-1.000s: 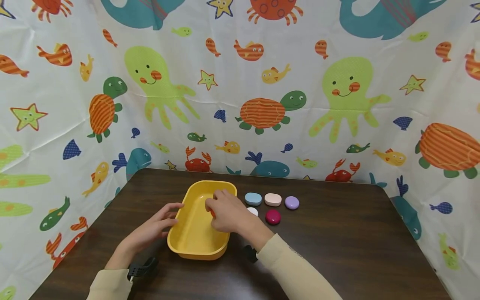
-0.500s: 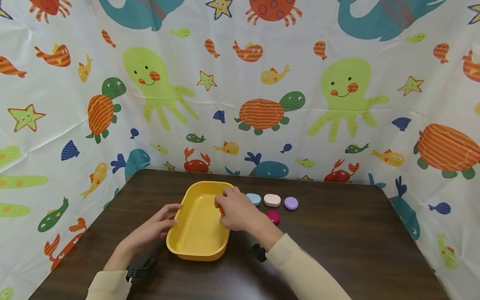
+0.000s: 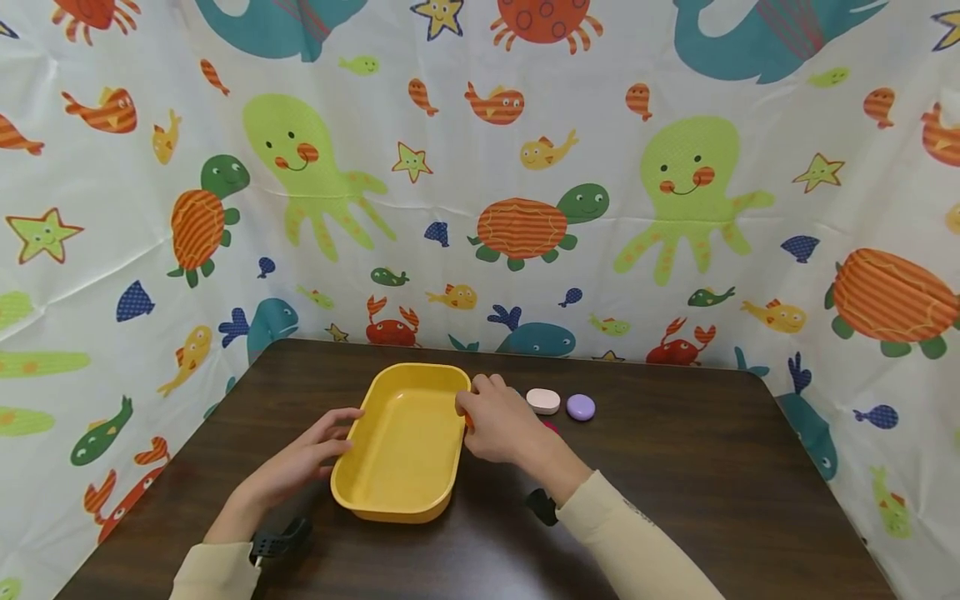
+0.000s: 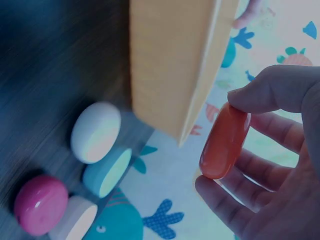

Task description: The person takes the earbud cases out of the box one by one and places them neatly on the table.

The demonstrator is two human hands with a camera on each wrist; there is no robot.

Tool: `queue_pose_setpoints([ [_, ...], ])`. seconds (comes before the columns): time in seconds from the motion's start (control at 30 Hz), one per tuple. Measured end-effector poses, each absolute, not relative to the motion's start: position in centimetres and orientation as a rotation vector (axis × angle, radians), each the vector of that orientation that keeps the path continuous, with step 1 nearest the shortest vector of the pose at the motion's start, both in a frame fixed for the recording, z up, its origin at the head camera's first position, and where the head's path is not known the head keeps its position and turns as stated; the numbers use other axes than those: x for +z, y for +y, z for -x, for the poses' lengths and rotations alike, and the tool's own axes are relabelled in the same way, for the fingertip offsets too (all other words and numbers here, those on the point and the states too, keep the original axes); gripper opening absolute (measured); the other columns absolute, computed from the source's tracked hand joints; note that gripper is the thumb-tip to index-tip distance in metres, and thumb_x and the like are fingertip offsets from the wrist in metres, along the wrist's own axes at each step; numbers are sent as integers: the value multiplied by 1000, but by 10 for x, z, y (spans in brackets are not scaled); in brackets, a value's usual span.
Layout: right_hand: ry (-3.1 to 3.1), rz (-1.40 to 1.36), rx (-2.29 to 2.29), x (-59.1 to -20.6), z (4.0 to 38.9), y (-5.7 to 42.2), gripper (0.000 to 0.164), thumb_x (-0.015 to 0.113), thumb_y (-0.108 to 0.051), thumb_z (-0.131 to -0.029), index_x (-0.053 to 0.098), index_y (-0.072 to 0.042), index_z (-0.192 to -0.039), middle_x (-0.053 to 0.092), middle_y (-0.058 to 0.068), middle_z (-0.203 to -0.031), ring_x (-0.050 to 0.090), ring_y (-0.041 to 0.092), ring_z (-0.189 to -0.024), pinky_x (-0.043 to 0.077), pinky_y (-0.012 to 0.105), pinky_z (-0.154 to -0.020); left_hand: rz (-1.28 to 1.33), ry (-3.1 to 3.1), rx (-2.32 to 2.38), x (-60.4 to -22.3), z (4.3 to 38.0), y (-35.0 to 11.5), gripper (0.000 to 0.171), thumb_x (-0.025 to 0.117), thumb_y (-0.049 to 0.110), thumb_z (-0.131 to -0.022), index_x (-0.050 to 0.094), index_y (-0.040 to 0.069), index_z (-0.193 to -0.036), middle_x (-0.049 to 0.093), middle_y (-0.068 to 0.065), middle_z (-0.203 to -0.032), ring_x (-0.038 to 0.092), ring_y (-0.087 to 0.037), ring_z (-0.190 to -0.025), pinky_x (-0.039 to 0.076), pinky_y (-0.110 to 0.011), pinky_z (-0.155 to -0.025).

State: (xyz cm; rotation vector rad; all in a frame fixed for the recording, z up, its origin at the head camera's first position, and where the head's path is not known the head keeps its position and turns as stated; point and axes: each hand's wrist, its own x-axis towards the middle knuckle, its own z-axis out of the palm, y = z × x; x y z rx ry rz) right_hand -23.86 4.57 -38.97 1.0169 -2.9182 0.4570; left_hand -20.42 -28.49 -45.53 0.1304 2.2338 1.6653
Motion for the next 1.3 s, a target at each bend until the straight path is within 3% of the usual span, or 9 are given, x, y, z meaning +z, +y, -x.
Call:
queue_pose_setpoints([
  [0.33, -2931, -989, 454, -398, 242, 68, 24, 77, -13, -84, 70, -13, -106, 54, 3, -102, 46, 21, -95, 48, 34, -78, -151, 2222, 1674, -458, 205, -285, 54, 54, 23, -105, 30, 15, -154, 35, -25, -156, 47, -40, -134, 45, -63, -103],
  [0.63, -2947, -951, 399, -403, 245, 88, 25, 77, -11, -79, 69, -13, -103, 54, 4, -98, 46, 22, -91, 46, 33, -71, -153, 2214, 1679, -458, 205, -285, 54, 52, 22, -106, 29, 14, -154, 36, -26, -155, 48, -40, -132, 46, -62, -103],
  [1.3, -3041, -822, 386, -409, 254, 128, 26, 78, -11, -79, 69, -14, -103, 54, 4, -99, 47, 24, -96, 51, 36, -74, -144, 2215, 1678, -457, 204, -284, 52, 50, 19, -106, 29, 14, -154, 37, -26, -154, 49, -40, -132, 46, -61, -103],
])
